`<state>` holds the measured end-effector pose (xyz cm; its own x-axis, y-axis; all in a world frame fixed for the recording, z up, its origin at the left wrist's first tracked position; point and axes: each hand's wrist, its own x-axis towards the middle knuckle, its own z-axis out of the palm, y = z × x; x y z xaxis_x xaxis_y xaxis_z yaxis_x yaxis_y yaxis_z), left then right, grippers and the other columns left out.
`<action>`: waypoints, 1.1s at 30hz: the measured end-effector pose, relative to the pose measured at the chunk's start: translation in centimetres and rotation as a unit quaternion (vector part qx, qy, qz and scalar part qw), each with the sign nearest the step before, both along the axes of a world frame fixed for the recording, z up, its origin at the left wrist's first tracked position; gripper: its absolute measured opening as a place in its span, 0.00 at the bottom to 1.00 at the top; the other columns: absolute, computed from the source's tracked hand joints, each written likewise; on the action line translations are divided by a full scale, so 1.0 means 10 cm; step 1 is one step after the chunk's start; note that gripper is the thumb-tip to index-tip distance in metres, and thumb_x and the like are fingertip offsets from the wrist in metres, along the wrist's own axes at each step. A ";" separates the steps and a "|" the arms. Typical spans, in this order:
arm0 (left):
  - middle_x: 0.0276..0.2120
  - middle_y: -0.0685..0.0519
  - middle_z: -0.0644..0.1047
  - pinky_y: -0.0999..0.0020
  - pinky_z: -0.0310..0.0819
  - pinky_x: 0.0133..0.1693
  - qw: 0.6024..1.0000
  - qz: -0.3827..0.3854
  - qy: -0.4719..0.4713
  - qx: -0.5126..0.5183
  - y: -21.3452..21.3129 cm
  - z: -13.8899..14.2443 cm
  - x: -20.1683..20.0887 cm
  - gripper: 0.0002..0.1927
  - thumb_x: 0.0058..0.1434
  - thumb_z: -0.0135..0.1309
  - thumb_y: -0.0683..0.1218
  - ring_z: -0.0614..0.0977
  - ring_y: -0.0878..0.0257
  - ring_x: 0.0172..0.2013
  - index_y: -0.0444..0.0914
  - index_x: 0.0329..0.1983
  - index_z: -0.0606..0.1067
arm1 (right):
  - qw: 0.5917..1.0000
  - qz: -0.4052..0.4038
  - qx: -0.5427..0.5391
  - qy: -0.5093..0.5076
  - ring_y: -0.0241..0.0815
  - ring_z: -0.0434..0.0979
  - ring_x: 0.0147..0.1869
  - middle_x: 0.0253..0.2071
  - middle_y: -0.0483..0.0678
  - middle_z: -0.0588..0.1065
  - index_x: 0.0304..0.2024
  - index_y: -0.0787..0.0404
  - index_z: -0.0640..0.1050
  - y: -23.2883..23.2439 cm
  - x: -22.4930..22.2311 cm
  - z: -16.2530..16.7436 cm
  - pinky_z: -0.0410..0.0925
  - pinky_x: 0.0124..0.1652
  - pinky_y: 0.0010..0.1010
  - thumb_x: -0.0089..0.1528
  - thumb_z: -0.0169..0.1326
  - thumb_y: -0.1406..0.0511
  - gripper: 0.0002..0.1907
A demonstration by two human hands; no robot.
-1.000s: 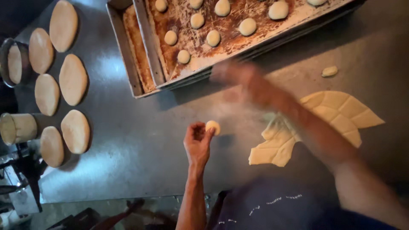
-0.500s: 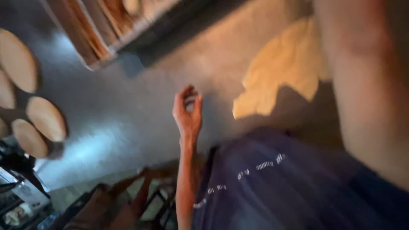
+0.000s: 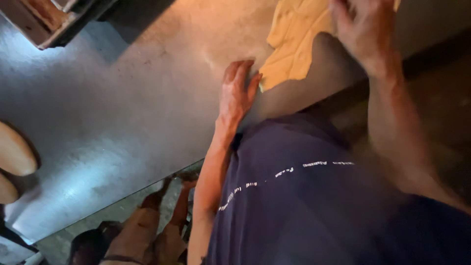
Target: The person tears small pieces from a sheet of dough and rolls each piece between their palms into a round dough ball, placing the finished balls onto a baking tray alongside other flattened dough rounds on the metal worktable.
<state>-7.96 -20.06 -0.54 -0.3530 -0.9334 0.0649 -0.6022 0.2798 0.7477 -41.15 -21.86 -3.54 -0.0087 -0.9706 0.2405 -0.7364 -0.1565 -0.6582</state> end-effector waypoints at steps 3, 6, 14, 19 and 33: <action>0.52 0.47 0.74 0.54 0.72 0.55 0.992 -0.108 -0.036 -0.047 0.02 0.04 -0.10 0.24 0.62 0.65 0.44 0.75 0.48 0.54 0.41 0.60 0.74 | 0.999 0.033 0.040 0.017 0.50 0.80 0.44 0.42 0.54 0.78 0.49 0.65 0.80 0.34 0.22 0.23 0.72 0.44 0.38 0.70 0.62 0.68 0.07; 0.54 0.48 0.71 0.52 0.69 0.51 0.965 -0.208 -0.107 -0.115 -0.04 0.05 -0.23 0.32 0.56 0.67 0.46 0.72 0.50 0.54 0.45 0.66 0.72 | 0.995 0.020 0.085 0.054 0.56 0.79 0.45 0.44 0.56 0.77 0.55 0.62 0.81 0.48 0.46 0.34 0.72 0.44 0.43 0.67 0.65 0.64 0.16; 0.51 0.48 0.70 0.48 0.64 0.45 0.933 -0.235 -0.206 -0.178 -0.14 -0.06 -0.47 0.25 0.51 0.68 0.50 0.69 0.48 0.53 0.45 0.53 0.76 | 0.986 -0.036 0.087 0.141 0.64 0.79 0.45 0.45 0.59 0.77 0.56 0.61 0.79 0.47 0.77 0.09 0.70 0.42 0.52 0.63 0.68 0.57 0.23; 0.49 0.48 0.71 0.47 0.67 0.45 0.898 -0.318 -0.222 -0.208 0.08 -0.20 -0.25 0.16 0.51 0.64 0.53 0.70 0.48 0.52 0.43 0.40 0.80 | 0.978 -0.018 0.078 0.192 0.62 0.78 0.48 0.42 0.59 0.77 0.50 0.60 0.82 0.61 0.96 0.16 0.70 0.44 0.51 0.61 0.68 0.56 0.20; 0.34 0.42 0.75 0.57 0.72 0.37 0.994 0.100 -0.031 -0.011 1.14 0.28 2.50 0.15 0.54 0.68 0.46 0.77 0.48 0.35 0.34 0.33 0.73 | 0.858 0.399 0.306 -0.108 0.44 0.78 0.42 0.36 0.50 0.77 0.36 0.64 0.79 1.19 2.23 0.55 0.70 0.44 0.35 0.57 0.62 0.61 0.12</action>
<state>17.03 -8.63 2.24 -0.1640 -0.9841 0.0689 -0.6929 0.1646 0.7020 -18.81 -9.98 1.96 0.7366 -0.6322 -0.2402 -0.4063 -0.1296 -0.9045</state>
